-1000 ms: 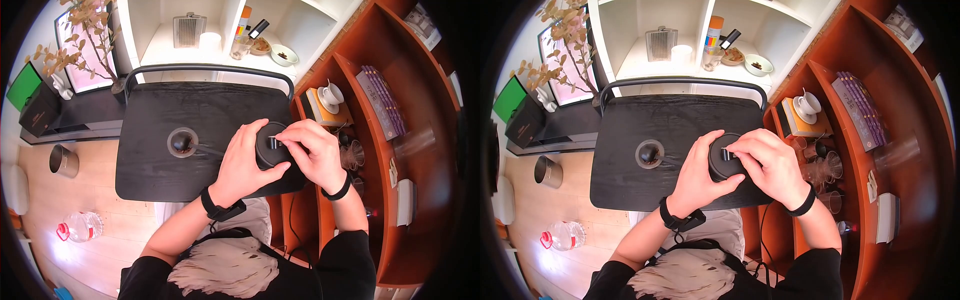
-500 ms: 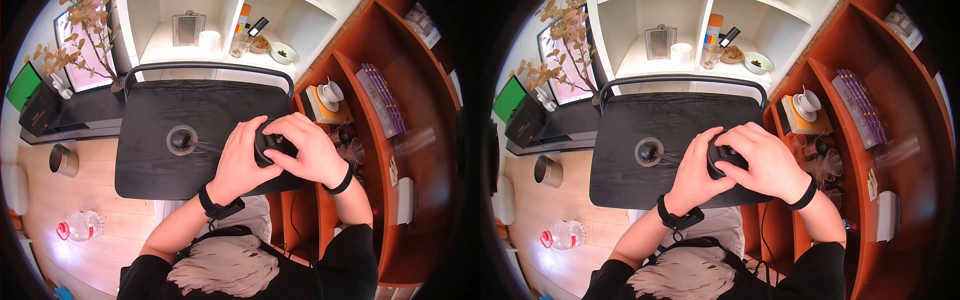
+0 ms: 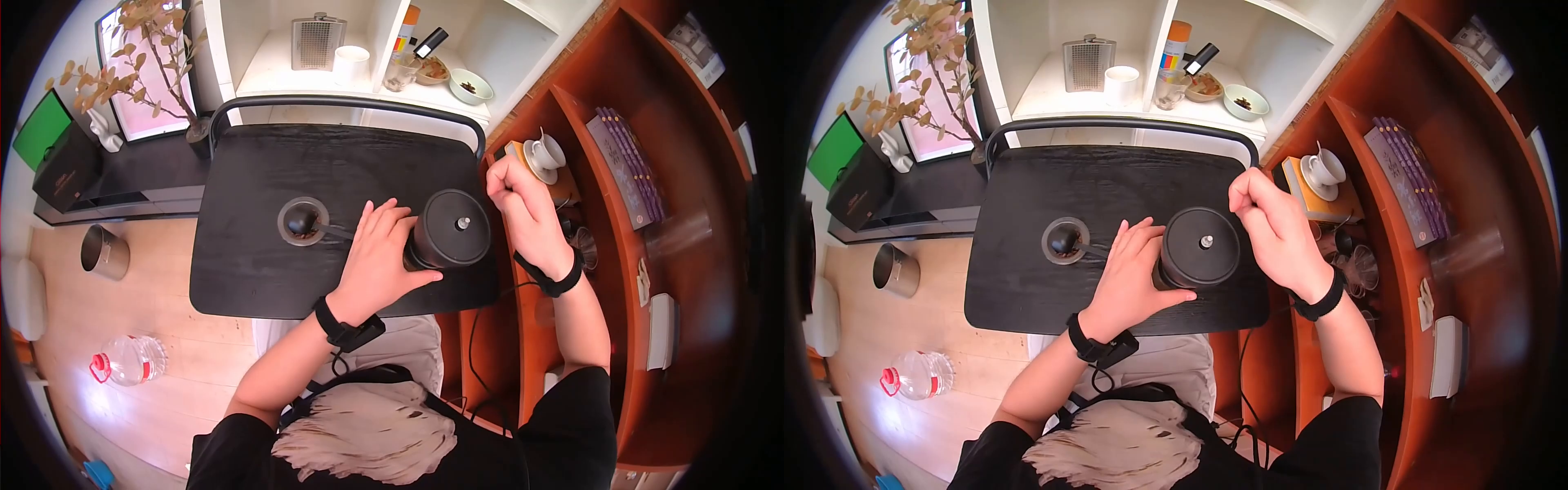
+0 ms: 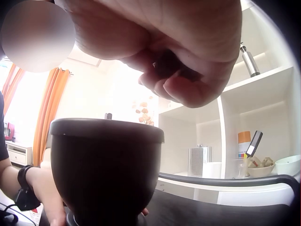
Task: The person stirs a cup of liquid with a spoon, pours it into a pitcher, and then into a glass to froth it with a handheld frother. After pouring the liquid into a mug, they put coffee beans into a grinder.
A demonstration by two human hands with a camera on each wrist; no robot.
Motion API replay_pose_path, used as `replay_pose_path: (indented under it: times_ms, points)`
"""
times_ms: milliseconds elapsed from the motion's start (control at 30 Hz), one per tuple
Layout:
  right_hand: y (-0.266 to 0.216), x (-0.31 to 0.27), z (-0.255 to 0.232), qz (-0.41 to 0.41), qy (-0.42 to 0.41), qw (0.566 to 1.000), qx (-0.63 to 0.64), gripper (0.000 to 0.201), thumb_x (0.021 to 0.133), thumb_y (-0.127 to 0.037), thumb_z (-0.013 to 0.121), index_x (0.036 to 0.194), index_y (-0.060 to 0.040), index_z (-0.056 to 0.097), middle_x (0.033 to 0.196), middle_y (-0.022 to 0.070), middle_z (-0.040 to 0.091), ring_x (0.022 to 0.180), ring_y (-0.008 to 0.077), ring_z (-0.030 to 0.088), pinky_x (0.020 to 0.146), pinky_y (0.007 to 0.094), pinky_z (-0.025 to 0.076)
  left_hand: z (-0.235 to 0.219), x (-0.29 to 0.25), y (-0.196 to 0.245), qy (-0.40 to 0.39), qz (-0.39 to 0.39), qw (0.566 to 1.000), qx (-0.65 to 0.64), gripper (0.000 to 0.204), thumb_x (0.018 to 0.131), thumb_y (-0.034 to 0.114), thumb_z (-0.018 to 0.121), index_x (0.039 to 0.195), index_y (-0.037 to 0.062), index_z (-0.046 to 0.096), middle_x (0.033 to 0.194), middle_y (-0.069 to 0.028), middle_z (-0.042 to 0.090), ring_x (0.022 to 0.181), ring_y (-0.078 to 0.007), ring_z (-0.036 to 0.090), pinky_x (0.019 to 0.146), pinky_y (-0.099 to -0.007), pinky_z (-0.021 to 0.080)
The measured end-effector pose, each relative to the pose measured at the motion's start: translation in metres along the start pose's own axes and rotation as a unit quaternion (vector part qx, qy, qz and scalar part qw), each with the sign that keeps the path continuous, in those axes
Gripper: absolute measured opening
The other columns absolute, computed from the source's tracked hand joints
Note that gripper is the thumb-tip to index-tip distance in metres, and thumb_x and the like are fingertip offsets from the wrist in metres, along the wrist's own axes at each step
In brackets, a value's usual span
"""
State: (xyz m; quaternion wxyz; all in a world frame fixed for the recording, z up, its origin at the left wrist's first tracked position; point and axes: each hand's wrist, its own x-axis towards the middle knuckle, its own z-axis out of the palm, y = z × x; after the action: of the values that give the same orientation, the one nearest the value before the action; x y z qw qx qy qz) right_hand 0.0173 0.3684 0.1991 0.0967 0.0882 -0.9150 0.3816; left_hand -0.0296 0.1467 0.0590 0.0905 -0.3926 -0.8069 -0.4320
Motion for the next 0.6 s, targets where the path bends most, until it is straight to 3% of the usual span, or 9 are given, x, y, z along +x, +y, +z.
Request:
replay_pose_path:
  times_ms: [67, 133, 167, 233, 267, 367, 433, 533, 600]
  points:
    - [-0.006, -0.001, -0.002, 0.002, -0.032, 0.999, -0.009, 0.019, 0.093, -0.008, 0.061, 0.111, -0.0029, 0.057, 0.097, 0.005, 0.055, 0.086, 0.0157, 0.055, 0.075, 0.0288, 0.047, 0.001, 0.001, -0.002, -0.004, 0.0, 1.0, -0.01, 0.087, 0.067, 0.042, 0.093, 0.133, -0.002, 0.058, 0.138, -0.0161, 0.057, 0.143, -0.0373, 0.044, 0.125, -0.0556, 0.023]
    - [-0.029, -0.002, -0.005, -0.006, -0.108, 0.991, -0.079, 0.068, 0.079, -0.022, 0.085, 0.138, -0.0076, 0.054, 0.113, 0.0065, 0.057, 0.1, 0.0178, 0.059, 0.08, 0.0291, 0.051, 0.002, 0.002, -0.004, -0.009, -0.002, 1.0, -0.02, 0.086, 0.067, 0.043, 0.093, 0.132, -0.0017, 0.059, 0.138, -0.0152, 0.058, 0.143, -0.037, 0.044, 0.126, -0.0556, 0.022]
    - [-0.03, -0.003, -0.004, -0.006, -0.111, 0.991, -0.079, 0.068, 0.079, -0.022, 0.085, 0.138, -0.0076, 0.054, 0.113, 0.0065, 0.057, 0.1, 0.0178, 0.059, 0.08, 0.0291, 0.051, 0.003, 0.002, -0.006, -0.017, 0.0, 1.0, -0.025, 0.085, 0.067, 0.043, 0.093, 0.132, -0.0012, 0.059, 0.137, -0.0147, 0.058, 0.144, -0.0365, 0.044, 0.126, -0.0555, 0.021]
    - [-0.028, -0.003, -0.004, 0.011, -0.159, 0.984, -0.079, 0.117, 0.058, -0.029, 0.099, 0.157, -0.0133, 0.039, 0.128, 0.009, 0.055, 0.116, 0.0252, 0.06, 0.094, 0.0344, 0.053, 0.005, 0.002, -0.009, -0.022, -0.002, 0.999, -0.03, 0.084, 0.067, 0.042, 0.093, 0.132, -0.0006, 0.059, 0.136, -0.0142, 0.059, 0.144, -0.0361, 0.044, 0.126, -0.0555, 0.021]
    - [-0.018, -0.003, 0.001, -0.057, -0.158, 0.982, -0.088, 0.122, 0.057, -0.027, 0.1, 0.16, -0.0135, 0.037, 0.135, 0.0122, 0.056, 0.127, 0.0314, 0.058, 0.108, 0.0396, 0.047, 0.006, 0.002, -0.01, -0.026, -0.003, 0.999, -0.035, 0.084, 0.067, 0.042, 0.092, 0.132, -0.0003, 0.059, 0.137, -0.0142, 0.059, 0.144, -0.0357, 0.044, 0.126, -0.0554, 0.02]
    - [-0.007, -0.006, 0.015, -0.05, -0.155, 0.981, -0.101, 0.122, 0.057, -0.028, 0.101, 0.16, -0.0134, 0.036, 0.138, 0.0137, 0.056, 0.128, 0.034, 0.057, 0.113, 0.0421, 0.043, 0.007, 0.002, -0.01, -0.027, -0.005, 0.999, -0.041, 0.084, 0.067, 0.042, 0.092, 0.132, -0.0001, 0.059, 0.137, -0.0143, 0.059, 0.144, -0.0352, 0.044, 0.126, -0.0552, 0.019]
    - [0.011, -0.009, 0.023, -0.055, -0.162, 0.982, -0.081, 0.123, 0.057, -0.028, 0.101, 0.16, -0.0111, 0.035, 0.141, 0.0144, 0.056, 0.131, 0.0307, 0.057, 0.114, 0.0404, 0.042, 0.009, 0.001, -0.012, -0.021, -0.011, 0.999, -0.04, 0.084, 0.067, 0.042, 0.092, 0.132, -0.0002, 0.06, 0.136, -0.0144, 0.059, 0.144, -0.0352, 0.043, 0.126, -0.0551, 0.019]
    - [0.036, -0.019, 0.039, -0.021, -0.081, 0.992, 0.096, 0.123, 0.058, -0.023, 0.101, 0.158, -0.0051, 0.033, 0.14, 0.011, 0.057, 0.13, 0.023, 0.056, 0.112, 0.0385, 0.043, 0.013, 0.001, -0.013, -0.02, -0.01, 0.999, -0.048, 0.082, 0.065, 0.041, 0.093, 0.129, 0.001, 0.062, 0.134, -0.0138, 0.06, 0.144, -0.0343, 0.044, 0.127, -0.0545, 0.019]
    - [0.049, -0.024, 0.053, -0.013, -0.06, 0.985, 0.16, 0.12, 0.058, -0.022, 0.1, 0.156, -0.0047, 0.034, 0.139, 0.0107, 0.057, 0.13, 0.0227, 0.056, 0.112, 0.0382, 0.043, 0.011, 0.002, -0.013, -0.024, -0.016, 0.999, -0.046, 0.081, 0.065, 0.041, 0.093, 0.128, 0.0013, 0.062, 0.133, -0.0134, 0.061, 0.144, -0.0339, 0.044, 0.127, -0.054, 0.019]
